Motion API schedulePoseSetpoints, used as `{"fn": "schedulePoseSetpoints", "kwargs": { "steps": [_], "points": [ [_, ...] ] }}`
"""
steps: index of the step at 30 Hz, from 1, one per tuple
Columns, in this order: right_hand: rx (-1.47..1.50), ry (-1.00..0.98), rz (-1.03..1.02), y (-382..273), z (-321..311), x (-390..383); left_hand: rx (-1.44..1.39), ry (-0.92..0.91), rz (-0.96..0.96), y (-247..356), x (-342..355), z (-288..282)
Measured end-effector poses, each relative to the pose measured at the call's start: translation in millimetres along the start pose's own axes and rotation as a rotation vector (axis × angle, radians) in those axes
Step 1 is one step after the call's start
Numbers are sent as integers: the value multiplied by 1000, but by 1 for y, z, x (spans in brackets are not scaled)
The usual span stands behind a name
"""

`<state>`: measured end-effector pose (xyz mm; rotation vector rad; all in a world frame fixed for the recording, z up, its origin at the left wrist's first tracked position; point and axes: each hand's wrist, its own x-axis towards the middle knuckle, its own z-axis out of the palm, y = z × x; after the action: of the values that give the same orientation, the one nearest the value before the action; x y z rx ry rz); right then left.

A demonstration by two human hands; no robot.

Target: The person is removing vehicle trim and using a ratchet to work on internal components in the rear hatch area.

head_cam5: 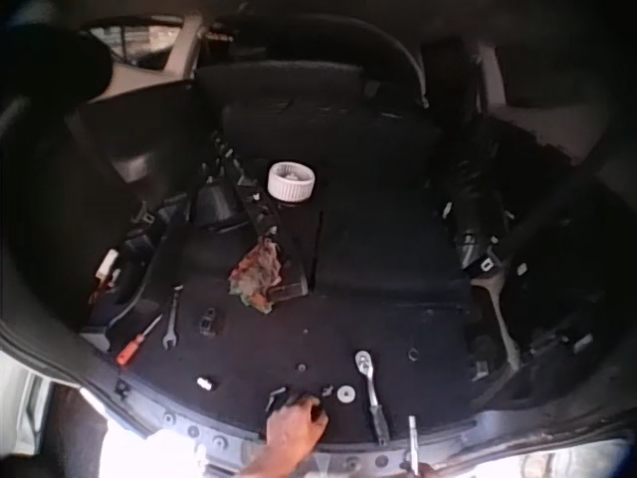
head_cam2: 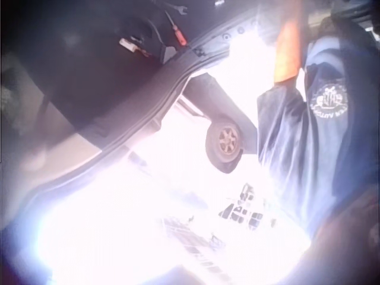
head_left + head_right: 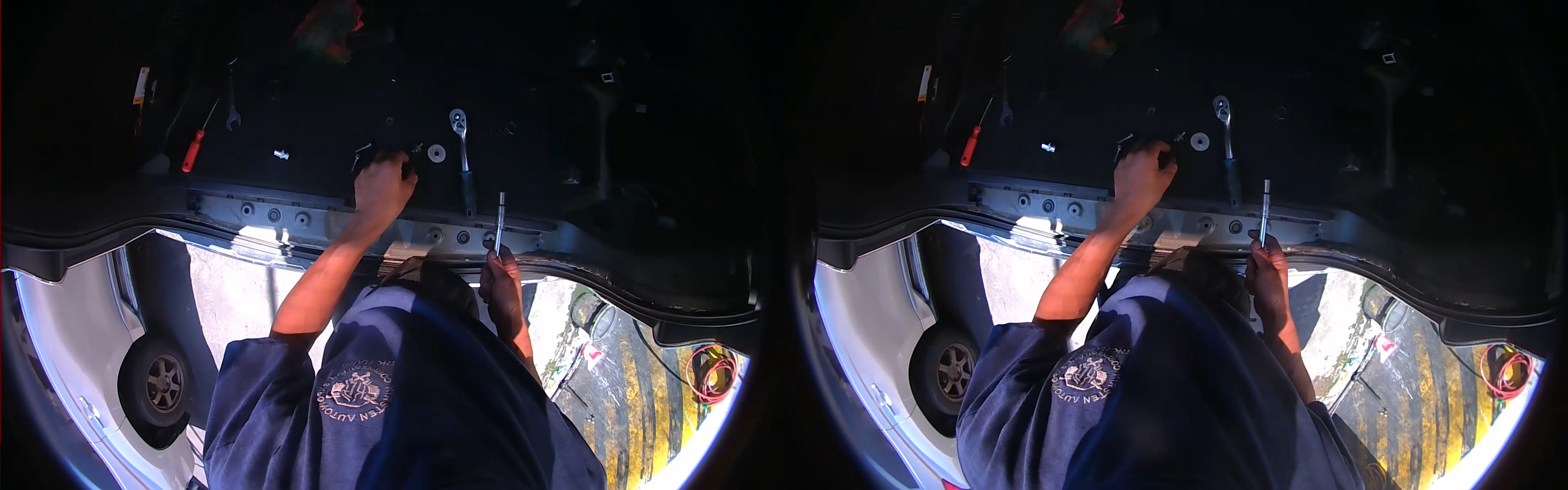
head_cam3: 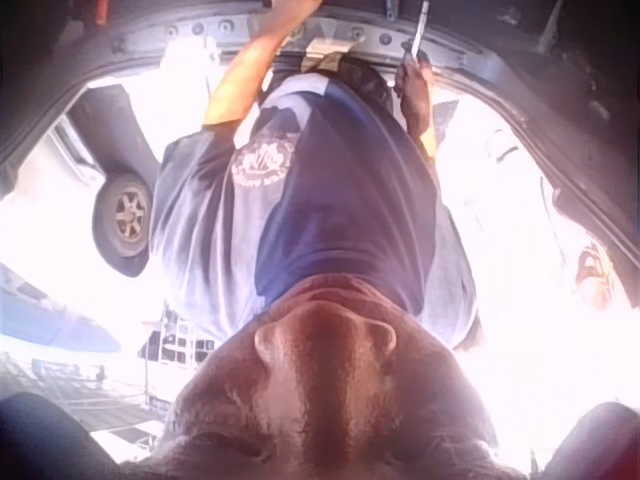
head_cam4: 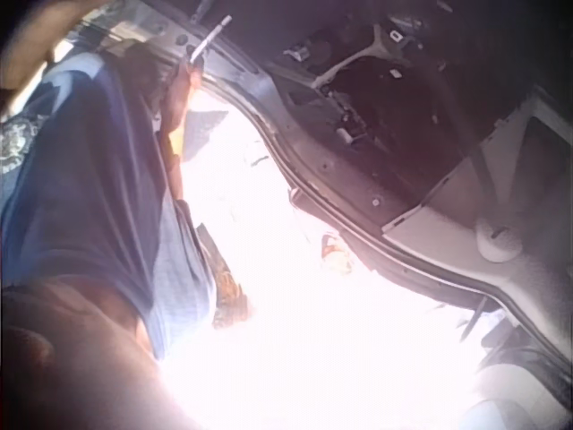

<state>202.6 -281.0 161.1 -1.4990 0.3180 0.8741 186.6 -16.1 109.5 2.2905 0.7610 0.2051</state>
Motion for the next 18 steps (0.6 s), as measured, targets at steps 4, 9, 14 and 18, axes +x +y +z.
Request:
{"fn": "schedulePoseSetpoints", "kwargs": {
  "steps": [4, 9, 14, 18],
  "points": [
    [-104, 48, -43, -7, 11, 14, -50, -3, -71, 2, 5, -2],
    [-135, 102, -53, -18, 12, 11, -46, 21, 25, 14, 16, 0],
    [-247, 185, -65, -20, 14, 8, 169, -110, 81, 16, 35, 4],
    [-246, 143, -277, -22, 16, -2, 233, -155, 82, 9, 38, 0]
  ]
}}
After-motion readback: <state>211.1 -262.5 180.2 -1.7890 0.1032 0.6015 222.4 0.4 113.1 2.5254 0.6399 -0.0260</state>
